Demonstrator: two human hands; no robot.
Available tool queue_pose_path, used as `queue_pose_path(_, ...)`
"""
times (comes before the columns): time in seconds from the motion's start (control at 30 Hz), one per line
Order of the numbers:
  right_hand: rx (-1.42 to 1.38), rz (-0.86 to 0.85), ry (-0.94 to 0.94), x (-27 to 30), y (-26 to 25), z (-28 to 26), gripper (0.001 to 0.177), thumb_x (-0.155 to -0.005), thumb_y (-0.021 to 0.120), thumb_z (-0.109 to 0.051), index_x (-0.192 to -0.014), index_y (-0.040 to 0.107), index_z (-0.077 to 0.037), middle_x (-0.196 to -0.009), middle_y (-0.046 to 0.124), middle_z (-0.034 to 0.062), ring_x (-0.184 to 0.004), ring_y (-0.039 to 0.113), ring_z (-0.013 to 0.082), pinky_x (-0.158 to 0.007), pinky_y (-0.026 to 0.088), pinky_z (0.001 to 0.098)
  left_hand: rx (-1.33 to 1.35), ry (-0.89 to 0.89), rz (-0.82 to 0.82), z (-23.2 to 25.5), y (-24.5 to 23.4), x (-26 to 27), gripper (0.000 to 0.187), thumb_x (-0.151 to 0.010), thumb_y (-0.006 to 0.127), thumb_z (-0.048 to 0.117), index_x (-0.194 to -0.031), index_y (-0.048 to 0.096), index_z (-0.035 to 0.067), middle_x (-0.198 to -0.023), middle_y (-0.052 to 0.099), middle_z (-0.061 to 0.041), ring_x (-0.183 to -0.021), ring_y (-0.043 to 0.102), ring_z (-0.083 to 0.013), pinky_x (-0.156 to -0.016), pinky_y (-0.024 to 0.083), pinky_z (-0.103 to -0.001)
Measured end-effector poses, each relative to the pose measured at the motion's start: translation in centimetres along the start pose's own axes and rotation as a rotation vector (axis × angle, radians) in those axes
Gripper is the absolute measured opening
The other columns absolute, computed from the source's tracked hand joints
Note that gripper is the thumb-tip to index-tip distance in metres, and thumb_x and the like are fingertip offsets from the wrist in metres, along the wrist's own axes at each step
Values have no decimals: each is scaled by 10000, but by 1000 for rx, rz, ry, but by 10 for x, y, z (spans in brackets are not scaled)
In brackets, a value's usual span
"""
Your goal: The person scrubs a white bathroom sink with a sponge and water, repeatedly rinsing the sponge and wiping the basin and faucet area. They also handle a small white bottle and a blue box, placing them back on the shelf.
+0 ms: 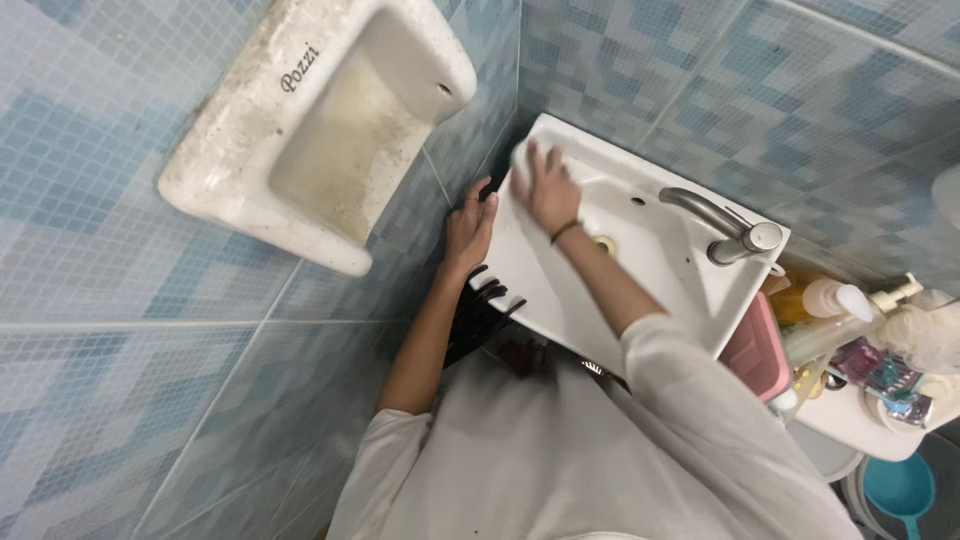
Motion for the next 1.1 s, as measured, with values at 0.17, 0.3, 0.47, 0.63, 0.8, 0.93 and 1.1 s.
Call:
queue_pose_path(0.17, 306, 115, -175, -54, -43, -16, 730, -908, 699, -476, -1528, 435, -195, -1296, 532, 156, -917, 689, 315, -620, 591, 412, -1, 178, 128, 7, -7, 5, 597, -1072, 481, 506, -1448, 529, 44, -883, 744, -195, -858, 735, -356, -811, 563, -474)
queue_pose_path(0.3, 231, 166, -115, -26, -43, 2, 697, -958, 736, -447, -1545, 430, -226, -1276, 522, 167, -941, 672, 330, -647, 588, 439, 17, 52, 75, -3, -2, 6, 603, -1019, 485, 484, -1430, 527, 45, -910, 767, -216, -853, 762, -359, -833, 574, -456)
queue_pose_path(0.47, 307, 141, -153, -14, -40, 10, 751, -858, 775, -420, -1514, 438, -280, -1269, 523, 152, -1045, 639, 351, -697, 592, 465, 10, 240, 95, 5, 0, 5, 602, -1053, 522, 479, -1436, 511, 14, -1139, 709, -318, -1156, 693, -416, -959, 553, -467)
queue_pose_path(0.63, 322, 118, -136, -28, -42, 8, 778, -874, 767, -399, -1558, 425, -251, -1318, 509, 184, -1035, 636, 358, -677, 589, 462, 6, 244, 118, 4, -1, 11, 599, -1036, 530, 502, -1405, 540, 30, -1139, 719, -316, -1145, 699, -418, -952, 559, -473)
queue_pose_path(0.8, 253, 69, -137, -10, -33, 24, 743, -906, 736, -419, -1561, 421, -267, -1286, 502, 171, -1015, 662, 358, -657, 583, 459, -20, 259, 57, 21, 1, 9, 596, -986, 598, 425, -1385, 519, -10, -1055, 735, -295, -1011, 739, -414, -876, 575, -478)
queue_pose_path(0.93, 127, 101, -45, -47, -24, 9, 704, -953, 704, -443, -1557, 418, -221, -1315, 496, 203, -950, 659, 374, -641, 581, 451, -386, 177, -43, 14, 20, -4, 590, -925, 664, 253, -1420, 514, -31, -988, 714, -298, -964, 697, -449, -908, 552, -507)
queue_pose_path(1.1, 221, 107, -14, -21, -42, 39, 692, -938, 714, -470, -1536, 446, -247, -1241, 505, 181, -945, 662, 347, -643, 580, 457, -501, 470, 117, 41, 41, -20, 562, -854, 677, 141, -1348, 533, -83, -1254, 629, -286, -1144, 574, -429, -988, 488, -482)
Point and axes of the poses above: each hand's wrist, its own x-axis away from the middle knuckle, its own y-axis out of the palm, z = x × y, the point moved 10 cm from there along -x, towards the middle knuckle
